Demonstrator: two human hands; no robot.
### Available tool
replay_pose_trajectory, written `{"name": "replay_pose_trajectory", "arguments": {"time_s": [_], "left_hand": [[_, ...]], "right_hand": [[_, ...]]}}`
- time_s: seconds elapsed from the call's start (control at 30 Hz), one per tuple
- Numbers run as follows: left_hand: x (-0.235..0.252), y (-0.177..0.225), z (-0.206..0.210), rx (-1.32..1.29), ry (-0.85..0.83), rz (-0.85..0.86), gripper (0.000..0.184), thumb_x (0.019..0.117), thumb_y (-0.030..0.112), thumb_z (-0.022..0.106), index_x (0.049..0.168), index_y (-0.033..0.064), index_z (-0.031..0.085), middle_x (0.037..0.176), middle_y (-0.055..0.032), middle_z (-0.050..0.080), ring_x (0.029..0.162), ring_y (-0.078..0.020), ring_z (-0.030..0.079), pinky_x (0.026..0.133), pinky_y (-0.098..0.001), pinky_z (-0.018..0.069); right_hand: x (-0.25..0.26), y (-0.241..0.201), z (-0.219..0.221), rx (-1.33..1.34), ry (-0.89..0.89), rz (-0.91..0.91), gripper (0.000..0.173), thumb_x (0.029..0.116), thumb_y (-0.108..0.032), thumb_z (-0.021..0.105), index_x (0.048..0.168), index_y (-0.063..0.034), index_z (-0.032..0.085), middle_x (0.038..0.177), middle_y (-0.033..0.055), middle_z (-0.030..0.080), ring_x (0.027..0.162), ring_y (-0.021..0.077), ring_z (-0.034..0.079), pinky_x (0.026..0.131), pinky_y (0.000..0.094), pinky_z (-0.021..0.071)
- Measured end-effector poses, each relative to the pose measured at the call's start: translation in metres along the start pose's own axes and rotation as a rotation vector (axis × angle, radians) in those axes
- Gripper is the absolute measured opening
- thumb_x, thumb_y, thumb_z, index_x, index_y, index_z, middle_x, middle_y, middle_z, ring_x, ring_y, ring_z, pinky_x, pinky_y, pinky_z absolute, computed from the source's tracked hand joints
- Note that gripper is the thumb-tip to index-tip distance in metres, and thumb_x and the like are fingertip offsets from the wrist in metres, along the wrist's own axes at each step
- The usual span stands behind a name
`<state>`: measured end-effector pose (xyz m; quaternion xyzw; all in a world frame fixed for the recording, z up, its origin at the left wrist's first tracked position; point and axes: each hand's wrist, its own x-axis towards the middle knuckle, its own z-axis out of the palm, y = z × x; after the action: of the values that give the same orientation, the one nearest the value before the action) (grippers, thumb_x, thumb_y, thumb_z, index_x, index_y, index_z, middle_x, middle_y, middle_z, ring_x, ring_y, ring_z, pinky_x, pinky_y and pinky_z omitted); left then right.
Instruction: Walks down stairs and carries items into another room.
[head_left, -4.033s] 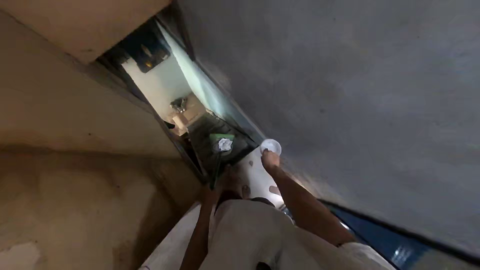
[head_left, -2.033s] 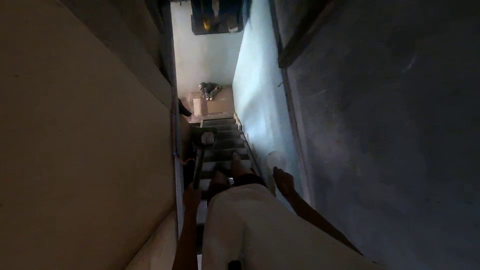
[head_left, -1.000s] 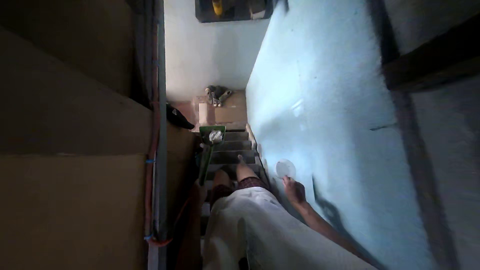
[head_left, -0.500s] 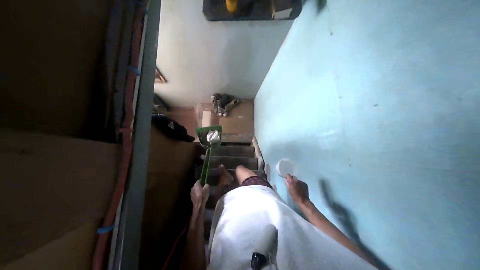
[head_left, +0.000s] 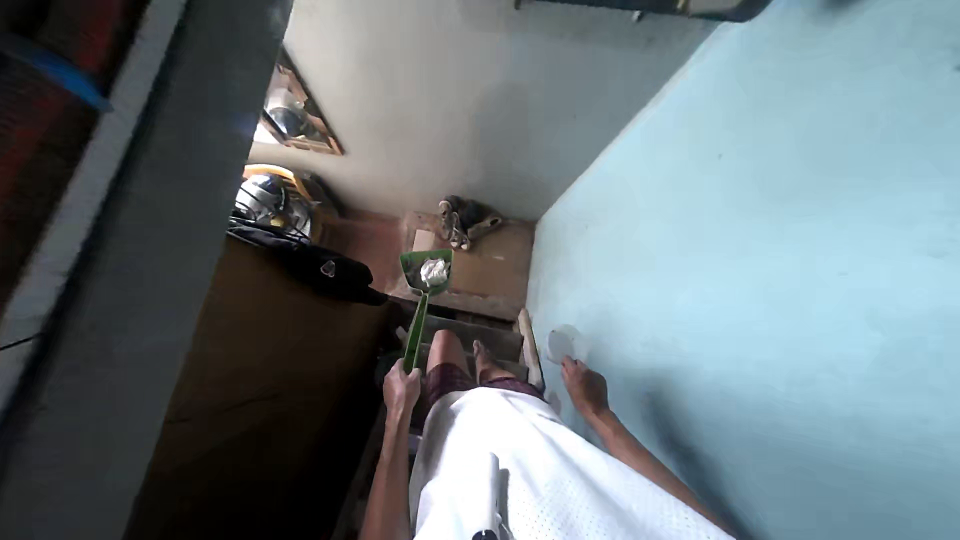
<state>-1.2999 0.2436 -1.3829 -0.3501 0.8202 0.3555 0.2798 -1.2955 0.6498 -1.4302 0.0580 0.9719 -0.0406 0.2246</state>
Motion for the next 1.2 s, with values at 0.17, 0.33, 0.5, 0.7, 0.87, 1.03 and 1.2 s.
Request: {"name": "replay_pose_trajectory", "arguments": {"time_s": [0.17, 0.33, 0.5, 0.7, 0.87, 1.03, 1.2], "left_hand": [[0.071, 0.019, 0.043, -0.008, 0.018, -0.066, 0.034, 0.0964, 0.027, 0.064, 0.125, 0.0091, 0.069, 0.116, -0.0170, 0.072, 0.110, -0.0337, 0.069, 0.094, -0.0584, 0.0535], [0.151, 0.035, 0.055, -0.043, 0.033, -0.100, 0.032, 0.0951, 0.029, 0.067, 0.119, 0.0077, 0.071, 0.112, -0.0182, 0.072, 0.107, -0.0348, 0.069, 0.093, -0.0589, 0.0539], [0.259, 0.029, 0.070, -0.043, 0.042, -0.106, 0.031, 0.0945, 0.028, 0.067, 0.118, 0.0073, 0.071, 0.110, -0.0182, 0.072, 0.105, -0.0350, 0.069, 0.092, -0.0587, 0.0542], [0.373, 0.032, 0.082, -0.090, 0.064, -0.166, 0.032, 0.0949, 0.028, 0.068, 0.120, 0.0083, 0.071, 0.111, -0.0180, 0.072, 0.105, -0.0346, 0.069, 0.093, -0.0590, 0.0538], [0.481, 0.042, 0.100, -0.171, 0.128, -0.221, 0.029, 0.0943, 0.025, 0.068, 0.116, 0.0073, 0.072, 0.104, -0.0175, 0.073, 0.099, -0.0339, 0.070, 0.089, -0.0583, 0.0549], [0.600, 0.051, 0.119, -0.317, 0.211, -0.275, 0.029, 0.0941, 0.023, 0.068, 0.118, 0.0066, 0.072, 0.101, -0.0178, 0.072, 0.091, -0.0330, 0.069, 0.082, -0.0570, 0.0557], [0.683, 0.059, 0.102, -0.398, 0.266, -0.338, 0.030, 0.0946, 0.024, 0.069, 0.120, 0.0074, 0.072, 0.101, -0.0180, 0.072, 0.090, -0.0337, 0.069, 0.082, -0.0579, 0.0556]], "right_hand": [[0.115, -0.003, 0.012, -0.011, 0.009, -0.087, 0.026, 0.1046, -0.017, 0.050, 0.120, -0.0049, 0.068, 0.105, 0.0227, 0.070, 0.088, 0.0409, 0.072, 0.071, 0.0570, 0.0577], [0.205, -0.020, 0.011, 0.001, 0.069, -0.110, 0.026, 0.1054, -0.018, 0.049, 0.118, -0.0056, 0.068, 0.104, 0.0215, 0.070, 0.086, 0.0398, 0.072, 0.069, 0.0556, 0.0576], [0.305, -0.058, 0.052, 0.010, 0.121, -0.158, 0.025, 0.1054, -0.017, 0.050, 0.118, -0.0070, 0.069, 0.103, 0.0208, 0.071, 0.083, 0.0380, 0.072, 0.067, 0.0539, 0.0583], [0.435, -0.116, 0.109, 0.008, 0.026, -0.209, 0.029, 0.1064, -0.020, 0.047, 0.122, -0.0073, 0.068, 0.108, 0.0225, 0.070, 0.090, 0.0417, 0.071, 0.072, 0.0578, 0.0576], [0.567, -0.174, 0.150, 0.077, -0.016, -0.289, 0.029, 0.1056, -0.014, 0.048, 0.126, -0.0049, 0.067, 0.115, 0.0243, 0.069, 0.097, 0.0412, 0.071, 0.081, 0.0579, 0.0572], [0.717, -0.226, 0.196, 0.072, 0.015, -0.427, 0.029, 0.1060, -0.014, 0.048, 0.123, -0.0046, 0.069, 0.111, 0.0243, 0.069, 0.090, 0.0422, 0.071, 0.077, 0.0586, 0.0574], [0.813, -0.288, 0.185, -0.016, 0.039, -0.529, 0.026, 0.1051, -0.014, 0.049, 0.120, -0.0048, 0.069, 0.108, 0.0230, 0.070, 0.088, 0.0417, 0.071, 0.074, 0.0572, 0.0584]]}}
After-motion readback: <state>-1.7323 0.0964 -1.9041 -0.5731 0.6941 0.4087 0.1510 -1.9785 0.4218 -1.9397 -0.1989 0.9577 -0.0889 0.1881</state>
